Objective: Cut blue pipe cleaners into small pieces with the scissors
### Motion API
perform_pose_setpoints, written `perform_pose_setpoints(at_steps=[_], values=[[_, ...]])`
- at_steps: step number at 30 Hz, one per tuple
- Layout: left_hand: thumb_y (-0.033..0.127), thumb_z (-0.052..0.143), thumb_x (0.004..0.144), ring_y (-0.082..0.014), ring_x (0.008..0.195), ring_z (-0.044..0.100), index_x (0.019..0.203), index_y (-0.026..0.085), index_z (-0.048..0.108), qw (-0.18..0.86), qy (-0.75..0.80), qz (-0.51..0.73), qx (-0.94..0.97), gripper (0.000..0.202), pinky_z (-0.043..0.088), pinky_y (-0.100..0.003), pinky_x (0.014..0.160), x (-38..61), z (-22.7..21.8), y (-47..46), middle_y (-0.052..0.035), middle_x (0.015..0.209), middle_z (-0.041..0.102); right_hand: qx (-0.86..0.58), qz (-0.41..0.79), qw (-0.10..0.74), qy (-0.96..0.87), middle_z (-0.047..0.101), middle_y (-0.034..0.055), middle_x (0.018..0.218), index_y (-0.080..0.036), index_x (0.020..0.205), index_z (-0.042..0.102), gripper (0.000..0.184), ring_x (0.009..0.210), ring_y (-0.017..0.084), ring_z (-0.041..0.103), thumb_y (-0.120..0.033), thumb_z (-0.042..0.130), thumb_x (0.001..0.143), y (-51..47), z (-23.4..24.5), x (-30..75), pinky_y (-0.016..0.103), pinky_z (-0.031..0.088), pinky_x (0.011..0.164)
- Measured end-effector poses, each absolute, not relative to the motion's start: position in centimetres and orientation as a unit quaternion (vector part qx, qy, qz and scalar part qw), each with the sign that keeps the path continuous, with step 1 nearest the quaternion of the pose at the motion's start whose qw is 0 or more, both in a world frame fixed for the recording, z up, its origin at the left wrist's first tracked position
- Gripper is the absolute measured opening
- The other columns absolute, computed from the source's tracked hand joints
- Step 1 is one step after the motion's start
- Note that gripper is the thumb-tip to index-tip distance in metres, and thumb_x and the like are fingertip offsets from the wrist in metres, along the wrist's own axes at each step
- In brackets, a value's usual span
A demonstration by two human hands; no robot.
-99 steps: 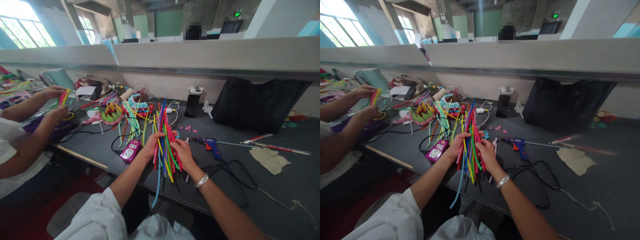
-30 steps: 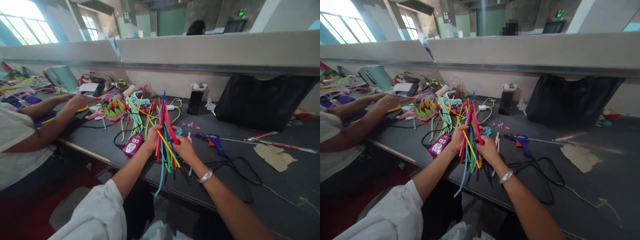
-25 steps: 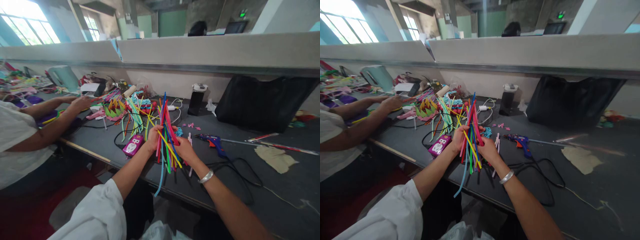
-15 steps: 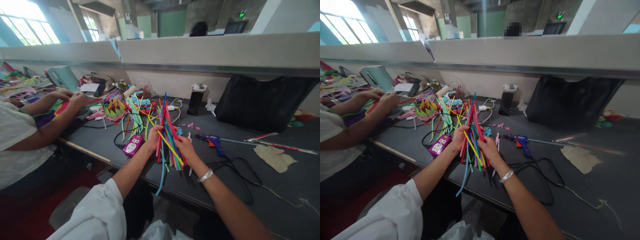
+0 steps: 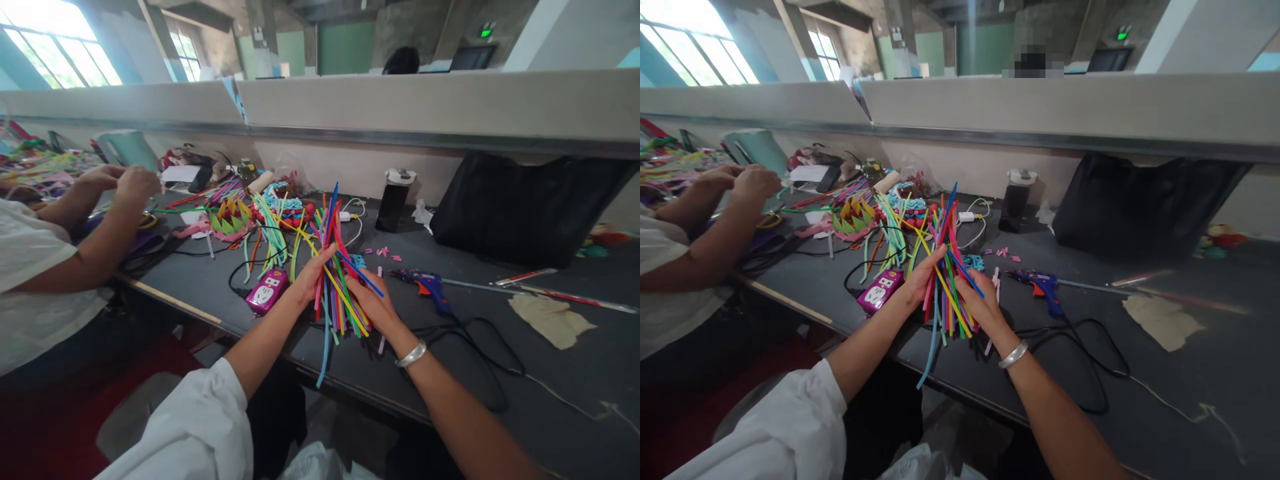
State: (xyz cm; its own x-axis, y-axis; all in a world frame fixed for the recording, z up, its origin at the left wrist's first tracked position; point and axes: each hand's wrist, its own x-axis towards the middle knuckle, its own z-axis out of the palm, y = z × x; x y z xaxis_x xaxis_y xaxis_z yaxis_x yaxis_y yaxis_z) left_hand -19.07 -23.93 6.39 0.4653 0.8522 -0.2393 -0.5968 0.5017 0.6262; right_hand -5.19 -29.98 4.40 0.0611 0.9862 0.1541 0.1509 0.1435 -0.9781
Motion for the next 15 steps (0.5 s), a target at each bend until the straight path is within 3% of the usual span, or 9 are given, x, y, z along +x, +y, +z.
perform_pose_setpoints(at_steps=[4,9,15], values=[[0.006,0.057,0.072,-0.0153,0.056,0.065,0.088,0.010,0.063,0.828,0.300,0.417,0.224,0.017,0.056,-0.028,0.065,-19.4,6.3,-23.5,-0.0041,0.064,0.068,-0.491,0.472,0.537,-0.499,0.061,-0.0023,0.068,-0.019,0.081,0.065,0.026,0.059,0.012,0.053,-0.044,0.063,0.074,-30.0,4.7,-5.3,0.023,0.042,0.055],[0.010,0.051,0.068,-0.0161,0.054,0.064,0.087,0.009,0.064,0.857,0.271,0.381,0.216,0.024,0.056,-0.028,0.058,-20.0,6.1,-23.1,-0.0048,0.061,0.065,-0.492,0.563,0.519,-0.414,0.051,-0.0054,0.053,-0.018,0.068,0.054,0.033,0.039,0.005,0.038,-0.047,0.070,0.066,-29.8,5.9,-5.1,0.019,0.025,0.036],[0.005,0.053,0.066,-0.0120,0.048,0.059,0.089,0.009,0.063,0.817,0.294,0.428,0.252,0.025,0.054,-0.023,0.055,-19.4,6.0,-23.1,-0.0034,0.060,0.064,-0.489,0.557,0.518,-0.427,0.048,-0.0070,0.053,-0.017,0.083,0.062,0.037,0.041,0.005,0.036,-0.048,0.072,0.066,-29.8,5.8,-5.1,0.019,0.025,0.037]])
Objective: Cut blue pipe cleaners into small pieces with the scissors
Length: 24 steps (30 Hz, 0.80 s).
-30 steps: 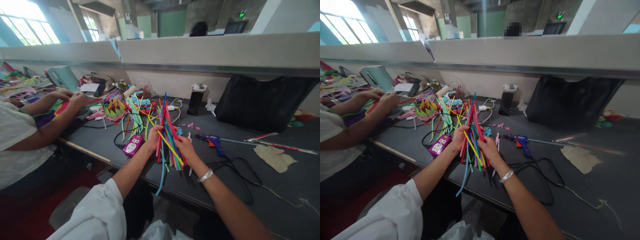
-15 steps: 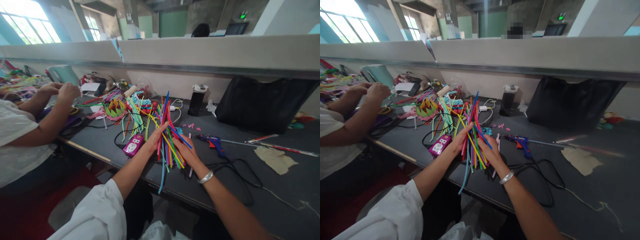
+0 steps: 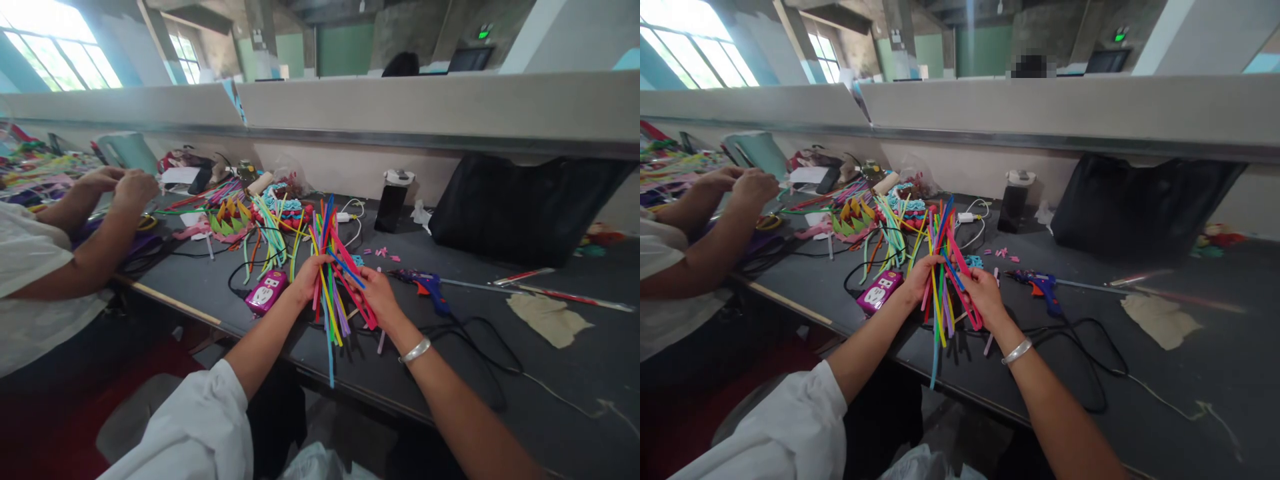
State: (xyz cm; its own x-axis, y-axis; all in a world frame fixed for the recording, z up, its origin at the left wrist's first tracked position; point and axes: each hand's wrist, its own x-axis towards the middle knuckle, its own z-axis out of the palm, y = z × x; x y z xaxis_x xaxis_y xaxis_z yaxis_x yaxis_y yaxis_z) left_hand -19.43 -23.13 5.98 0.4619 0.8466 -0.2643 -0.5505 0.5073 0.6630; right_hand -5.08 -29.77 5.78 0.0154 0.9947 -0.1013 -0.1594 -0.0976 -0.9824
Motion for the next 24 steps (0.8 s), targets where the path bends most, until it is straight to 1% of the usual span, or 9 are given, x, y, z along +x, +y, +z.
perform_pose_setpoints(at_steps=[4,9,11,13,15,16,18,20,24], values=[[0.003,0.054,0.065,-0.0130,0.050,0.061,0.088,0.009,0.063,0.802,0.321,0.433,0.257,0.025,0.055,-0.024,0.058,-19.3,6.0,-23.2,-0.0035,0.061,0.065,-0.493,0.541,0.486,-0.477,0.051,-0.0061,0.057,-0.017,0.087,0.066,0.039,0.045,0.006,0.037,-0.048,0.072,0.065,-30.0,5.5,-5.2,0.020,0.030,0.042],[0.013,0.053,0.068,-0.0171,0.053,0.063,0.087,0.009,0.064,0.836,0.279,0.413,0.229,0.023,0.056,-0.029,0.056,-19.8,5.8,-23.1,-0.0059,0.061,0.065,-0.504,0.533,0.490,-0.472,0.050,-0.0060,0.057,-0.017,0.088,0.065,0.035,0.045,0.007,0.039,-0.045,0.069,0.068,-29.8,5.3,-5.3,0.020,0.031,0.042],[0.019,0.054,0.070,-0.0182,0.054,0.064,0.086,0.010,0.064,0.835,0.268,0.426,0.224,0.021,0.055,-0.030,0.055,-20.0,5.7,-23.0,-0.0064,0.061,0.064,-0.500,0.535,0.494,-0.468,0.051,-0.0057,0.058,-0.017,0.088,0.064,0.034,0.045,0.007,0.041,-0.045,0.068,0.069,-29.8,5.3,-5.3,0.019,0.030,0.040],[0.030,0.057,0.075,-0.0182,0.055,0.064,0.085,0.011,0.064,0.828,0.264,0.438,0.230,0.023,0.054,-0.029,0.054,-19.9,5.7,-23.0,-0.0060,0.061,0.064,-0.492,0.547,0.494,-0.463,0.052,-0.0055,0.059,-0.018,0.087,0.061,0.034,0.044,0.006,0.042,-0.046,0.068,0.069,-29.8,5.3,-5.3,0.019,0.028,0.038],[0.039,0.061,0.077,-0.0166,0.054,0.063,0.083,0.011,0.064,0.819,0.276,0.440,0.242,0.028,0.053,-0.026,0.051,-19.7,5.7,-23.0,-0.0051,0.061,0.064,-0.479,0.561,0.496,-0.458,0.049,-0.0073,0.055,-0.018,0.084,0.058,0.035,0.040,0.005,0.038,-0.048,0.068,0.069,-29.8,5.3,-5.4,0.018,0.027,0.035],[0.037,0.064,0.077,-0.0152,0.053,0.062,0.083,0.011,0.063,0.814,0.288,0.439,0.249,0.027,0.051,-0.024,0.050,-19.6,5.6,-23.0,-0.0045,0.060,0.063,-0.472,0.566,0.496,-0.459,0.045,-0.0087,0.052,-0.019,0.083,0.056,0.035,0.038,0.004,0.035,-0.048,0.068,0.069,-29.8,5.2,-5.5,0.018,0.025,0.035],[0.027,0.066,0.076,-0.0117,0.049,0.058,0.081,0.011,0.062,0.800,0.314,0.440,0.260,0.017,0.048,-0.020,0.047,-19.4,5.6,-23.0,-0.0029,0.059,0.062,-0.458,0.577,0.495,-0.461,0.036,-0.0114,0.048,-0.018,0.083,0.055,0.036,0.036,0.003,0.028,-0.049,0.068,0.070,-29.8,5.2,-5.5,0.017,0.021,0.034],[0.018,0.063,0.076,-0.0092,0.044,0.054,0.079,0.010,0.061,0.791,0.318,0.447,0.270,0.009,0.045,-0.019,0.044,-19.3,5.4,-22.8,-0.0016,0.057,0.060,-0.450,0.591,0.497,-0.450,0.029,-0.0128,0.046,-0.017,0.084,0.055,0.037,0.035,0.002,0.022,-0.050,0.067,0.071,-29.8,5.3,-5.5,0.015,0.016,0.033],[0.018,0.056,0.077,-0.0071,0.037,0.046,0.076,0.011,0.058,0.801,0.274,0.450,0.286,0.007,0.038,-0.018,0.037,-19.8,5.3,-22.2,0.0005,0.053,0.053,-0.454,0.629,0.480,-0.411,0.026,-0.0141,0.043,-0.017,0.083,0.054,0.039,0.033,0.001,0.017,-0.051,0.067,0.069,-30.2,6.4,-5.6,0.015,0.011,0.032]])
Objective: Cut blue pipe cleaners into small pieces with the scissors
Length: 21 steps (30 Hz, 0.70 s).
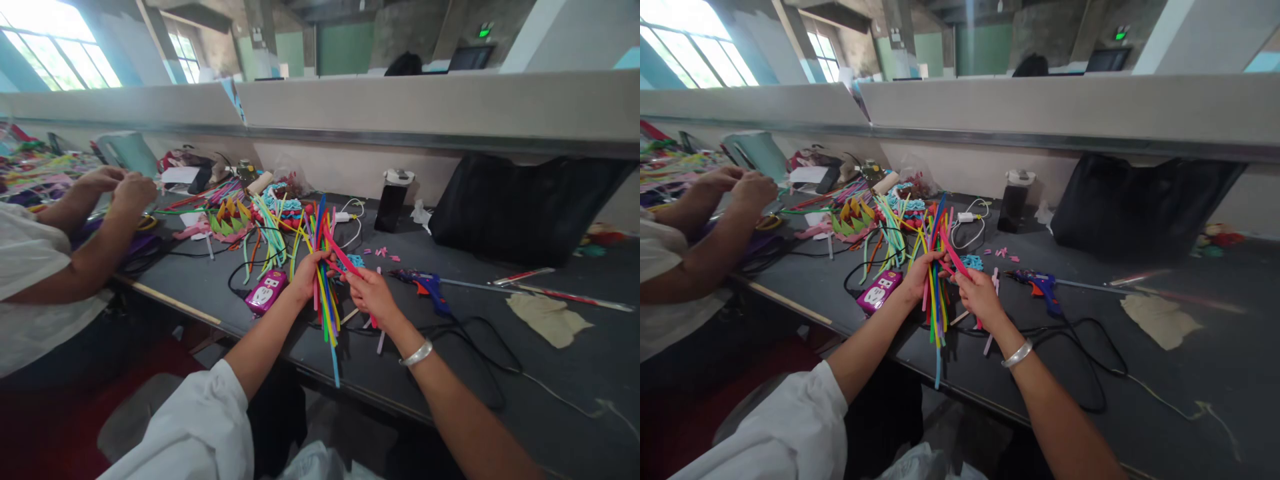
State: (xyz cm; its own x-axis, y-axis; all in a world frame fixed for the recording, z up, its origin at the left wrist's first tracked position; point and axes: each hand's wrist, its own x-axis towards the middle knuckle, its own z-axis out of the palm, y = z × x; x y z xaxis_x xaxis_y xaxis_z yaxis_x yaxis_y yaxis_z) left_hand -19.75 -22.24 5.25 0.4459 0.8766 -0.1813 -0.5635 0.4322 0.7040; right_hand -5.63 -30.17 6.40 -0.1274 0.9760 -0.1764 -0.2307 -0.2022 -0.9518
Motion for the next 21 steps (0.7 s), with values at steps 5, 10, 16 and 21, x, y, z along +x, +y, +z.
perform_pose_setpoints(at_steps=[5,10,16,21], values=[[0.014,0.054,0.076,-0.0045,0.036,0.040,0.071,0.013,0.051,0.794,0.277,0.478,0.254,0.006,0.031,-0.015,0.034,-20.5,5.3,-21.4,0.0024,0.052,0.047,-0.437,0.672,0.434,-0.412,0.029,-0.0130,0.043,-0.018,0.080,0.052,0.038,0.031,0.001,0.020,-0.052,0.066,0.069,-31.9,9.3,-5.9,0.015,0.014,0.031],[0.009,0.049,0.076,-0.0049,0.038,0.037,0.077,0.013,0.052,0.790,0.283,0.486,0.244,0.005,0.030,-0.015,0.034,-20.5,5.2,-21.2,0.0028,0.052,0.044,-0.442,0.680,0.418,-0.410,0.026,-0.0121,0.044,-0.017,0.078,0.055,0.039,0.032,0.002,0.018,-0.054,0.065,0.071,-34.5,12.2,-3.7,0.015,0.011,0.030],[0.009,0.052,0.073,-0.0050,0.040,0.038,0.084,0.013,0.051,0.758,0.344,0.494,0.251,0.011,0.029,-0.015,0.036,-20.3,5.6,-21.4,0.0035,0.056,0.044,-0.468,0.648,0.448,-0.400,0.020,-0.0103,0.047,-0.017,0.079,0.058,0.034,0.035,0.004,0.016,-0.051,0.057,0.082,-37.8,13.1,2.5,0.018,0.011,0.033],[0.010,0.054,0.072,-0.0052,0.041,0.041,0.082,0.013,0.051,0.716,0.391,0.508,0.277,0.011,0.033,-0.017,0.038,-20.9,7.4,-21.1,0.0023,0.059,0.048,-0.452,0.516,0.583,-0.435,0.030,-0.0056,0.058,-0.025,0.087,0.058,0.020,0.044,0.008,0.030,-0.045,0.055,0.086,-37.5,13.3,6.1,0.022,0.030,0.040]])
